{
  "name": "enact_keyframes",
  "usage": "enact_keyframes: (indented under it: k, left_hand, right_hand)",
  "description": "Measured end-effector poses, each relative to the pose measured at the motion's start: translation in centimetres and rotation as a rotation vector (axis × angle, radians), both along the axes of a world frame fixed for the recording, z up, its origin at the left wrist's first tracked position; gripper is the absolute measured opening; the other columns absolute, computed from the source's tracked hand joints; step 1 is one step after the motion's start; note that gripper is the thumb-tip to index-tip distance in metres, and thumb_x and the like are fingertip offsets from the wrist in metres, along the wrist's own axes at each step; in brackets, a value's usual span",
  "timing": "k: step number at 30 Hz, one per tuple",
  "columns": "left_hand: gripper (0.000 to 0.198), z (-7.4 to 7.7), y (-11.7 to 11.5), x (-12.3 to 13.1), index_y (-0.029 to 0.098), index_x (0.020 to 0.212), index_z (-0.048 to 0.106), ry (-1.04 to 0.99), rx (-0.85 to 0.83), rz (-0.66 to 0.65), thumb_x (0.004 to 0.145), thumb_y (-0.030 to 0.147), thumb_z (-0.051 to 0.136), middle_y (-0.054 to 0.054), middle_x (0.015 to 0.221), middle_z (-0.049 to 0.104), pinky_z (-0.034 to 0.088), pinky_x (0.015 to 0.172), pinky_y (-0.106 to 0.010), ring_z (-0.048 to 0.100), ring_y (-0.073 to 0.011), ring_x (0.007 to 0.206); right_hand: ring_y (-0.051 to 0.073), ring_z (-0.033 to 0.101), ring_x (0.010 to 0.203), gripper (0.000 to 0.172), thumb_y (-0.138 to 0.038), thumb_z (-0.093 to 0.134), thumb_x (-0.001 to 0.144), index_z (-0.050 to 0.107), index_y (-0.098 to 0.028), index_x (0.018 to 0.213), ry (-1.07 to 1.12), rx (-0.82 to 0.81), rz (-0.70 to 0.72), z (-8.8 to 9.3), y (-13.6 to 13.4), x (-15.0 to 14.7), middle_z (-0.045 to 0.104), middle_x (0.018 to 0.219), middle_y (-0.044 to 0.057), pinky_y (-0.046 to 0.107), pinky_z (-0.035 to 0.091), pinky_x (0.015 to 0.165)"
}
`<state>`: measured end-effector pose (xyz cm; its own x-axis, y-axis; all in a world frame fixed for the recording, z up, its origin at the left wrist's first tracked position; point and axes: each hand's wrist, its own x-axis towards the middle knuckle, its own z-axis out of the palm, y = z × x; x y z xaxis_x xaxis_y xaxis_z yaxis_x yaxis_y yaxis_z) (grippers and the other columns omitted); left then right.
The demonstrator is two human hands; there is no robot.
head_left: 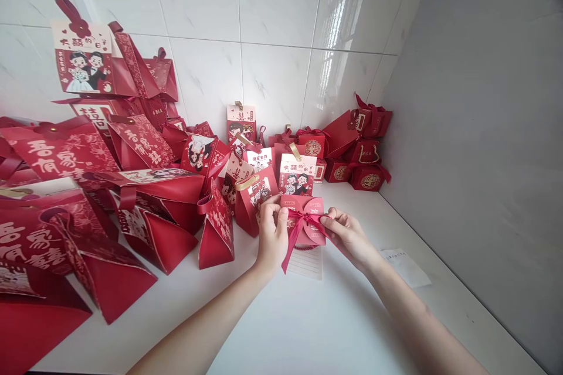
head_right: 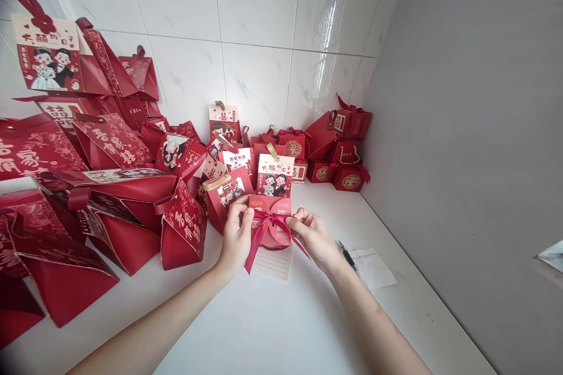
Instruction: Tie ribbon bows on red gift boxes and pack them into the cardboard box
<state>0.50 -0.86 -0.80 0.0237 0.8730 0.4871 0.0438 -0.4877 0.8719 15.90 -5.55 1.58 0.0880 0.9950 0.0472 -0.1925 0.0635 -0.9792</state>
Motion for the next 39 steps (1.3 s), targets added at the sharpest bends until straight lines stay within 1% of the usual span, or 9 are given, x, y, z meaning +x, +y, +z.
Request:
enact_keyframes:
  k: [4, 11, 16, 19, 22, 26, 32, 35, 39]
  left_hand:
    - [0.024, -0.2, 0.1, 0.0, 0.021, 0.079, 0.044, 0.019, 0.016, 0.003, 0.092, 0.039, 0.038, -0.009, 0.123, 0.05, 0.035, 0.098, -0.038, 0.048, -0.0211, 0.114]
    - [0.023, -0.4, 0.4, 0.1, 0.02, 0.078, 0.043, 0.037, 0.013, 0.016, 0.092, 0.037, 0.037, -0.01, 0.124, 0.05, 0.035, 0.097, -0.041, 0.048, -0.0225, 0.113]
    - [0.025, -0.8, 0.5, 0.3, 0.02, 0.077, 0.045, 0.009, 0.02, 0.041, 0.092, 0.039, 0.038, -0.01, 0.123, 0.052, 0.037, 0.094, -0.039, 0.05, -0.0218, 0.109]
    - [0.023, -0.8, 0.5, 0.3, 0.02, 0.077, 0.046, -0.003, 0.024, 0.043, 0.091, 0.037, 0.039, -0.009, 0.122, 0.053, 0.035, 0.096, -0.039, 0.049, -0.0214, 0.112]
    - [0.021, -0.6, 0.4, 0.2, 0.02, 0.076, 0.046, -0.038, -0.011, 0.028, 0.09, 0.035, 0.041, -0.008, 0.121, 0.054, 0.034, 0.098, -0.038, 0.048, -0.0213, 0.114]
    - [0.02, -0.3, 0.3, 0.1, 0.02, 0.076, 0.047, -0.1, -0.067, -0.024, 0.089, 0.034, 0.043, -0.008, 0.12, 0.055, 0.036, 0.096, -0.037, 0.051, -0.0214, 0.112]
    - [0.016, -0.1, 0.3, 0.1, 0.019, 0.078, 0.049, -0.17, -0.071, -0.115, 0.086, 0.033, 0.048, -0.007, 0.117, 0.055, 0.039, 0.095, -0.035, 0.052, -0.0214, 0.111]
    - [0.016, -0.2, 0.4, 0.1, 0.019, 0.077, 0.049, -0.177, -0.079, -0.113, 0.084, 0.034, 0.05, -0.007, 0.115, 0.056, 0.039, 0.094, -0.035, 0.053, -0.0214, 0.109]
    - [0.018, -0.1, 0.4, 0.0, 0.019, 0.077, 0.05, -0.177, -0.109, -0.071, 0.085, 0.035, 0.048, -0.007, 0.112, 0.058, 0.039, 0.094, -0.034, 0.053, -0.0212, 0.107]
  right_hand:
    - [0.006, 0.027, 0.049, 0.046, -0.043, 0.078, 0.058, 0.039, -0.019, 0.059, 0.045, -0.035, -0.014, 0.0, 0.2, -0.1, 0.035, 0.049, -0.008, 0.022, 0.023, 0.051]
    - [0.007, 0.026, 0.048, 0.046, -0.038, 0.079, 0.057, 0.037, -0.019, 0.056, 0.13, -0.039, -0.03, -0.6, 0.5, -0.1, 0.036, 0.048, -0.007, 0.023, 0.02, 0.05]
    - [0.007, 0.026, 0.049, 0.048, -0.038, 0.08, 0.057, 0.036, -0.019, 0.054, 0.167, -0.033, -0.053, -1.0, 0.5, 0.0, 0.035, 0.05, -0.007, 0.024, 0.02, 0.049]
    - [0.006, 0.027, 0.048, 0.047, -0.038, 0.081, 0.057, 0.038, -0.018, 0.055, 0.157, -0.022, -0.055, -1.2, 0.6, 0.1, 0.035, 0.049, -0.007, 0.023, 0.019, 0.049]
    - [0.006, 0.027, 0.048, 0.045, -0.038, 0.081, 0.058, 0.041, -0.018, 0.057, 0.152, -0.016, -0.029, -1.2, 0.6, 0.3, 0.036, 0.048, -0.007, 0.022, 0.02, 0.049]
    - [0.006, 0.03, 0.047, 0.043, -0.037, 0.081, 0.059, 0.042, -0.018, 0.058, 0.185, -0.021, 0.037, -0.9, 0.5, 0.5, 0.039, 0.046, -0.007, 0.021, 0.024, 0.05]
    - [0.006, 0.03, 0.046, 0.043, -0.038, 0.08, 0.061, 0.043, -0.018, 0.057, 0.187, -0.016, 0.074, -0.5, 0.4, 0.4, 0.039, 0.047, -0.006, 0.02, 0.025, 0.049]
    - [0.006, 0.03, 0.047, 0.042, -0.04, 0.079, 0.063, 0.043, -0.018, 0.058, 0.186, -0.011, 0.085, -0.5, 0.4, 0.5, 0.039, 0.048, -0.006, 0.02, 0.025, 0.049]
    - [0.006, 0.029, 0.047, 0.042, -0.041, 0.077, 0.065, 0.043, -0.018, 0.057, 0.2, -0.005, 0.098, -0.6, 0.3, 0.5, 0.038, 0.048, -0.006, 0.02, 0.025, 0.048]
